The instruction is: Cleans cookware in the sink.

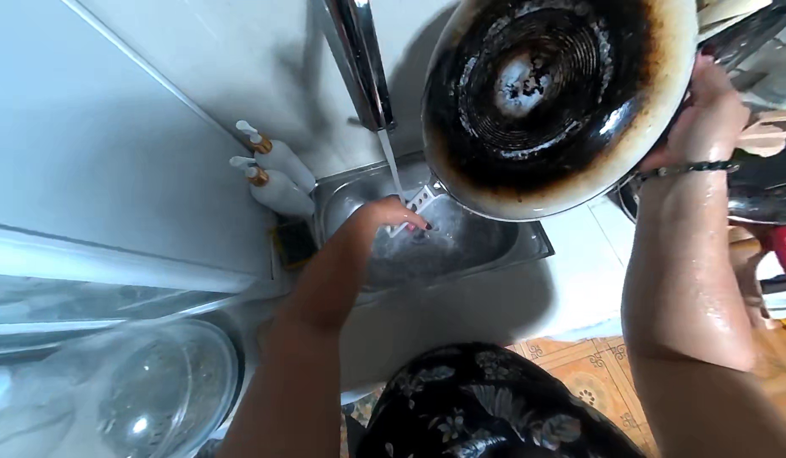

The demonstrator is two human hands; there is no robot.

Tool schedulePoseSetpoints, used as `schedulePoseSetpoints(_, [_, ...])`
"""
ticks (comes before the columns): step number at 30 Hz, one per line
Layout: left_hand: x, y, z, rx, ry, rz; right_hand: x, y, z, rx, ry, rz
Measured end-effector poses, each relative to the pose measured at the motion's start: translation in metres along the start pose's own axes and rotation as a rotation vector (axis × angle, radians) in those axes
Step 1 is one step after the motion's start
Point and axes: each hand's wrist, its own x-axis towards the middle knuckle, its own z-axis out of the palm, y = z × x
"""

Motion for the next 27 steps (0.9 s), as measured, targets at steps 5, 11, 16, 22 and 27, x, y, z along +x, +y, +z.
schedulePoseSetpoints(5, [-0.024,-0.023,0.008,-0.183,0.156,0.212,-0.030,0.048,-0.004,0.059,-0.005,0.128])
schedulePoseSetpoints(11, [-0.065,-0.065,0.018,-0.047,0.287,0.145,-0.049,0.118,0.004,0.182,0.021,0.366])
schedulePoseSetpoints(16, [-0.102,-0.065,0.021,0.039,0.308,-0.034,-0.063,0.185,0.016,-0.135,0.017,0.521])
schedulePoseSetpoints(22, [-0.113,-0.138,0.034,0.127,0.397,-0.150,-0.106,0.226,0.024,-0.263,-0.178,0.638])
schedulePoseSetpoints(27, [-0.153,-0.121,0.047,0.319,0.509,-0.234,-0.120,0.233,0.045,0.013,-0.274,0.721])
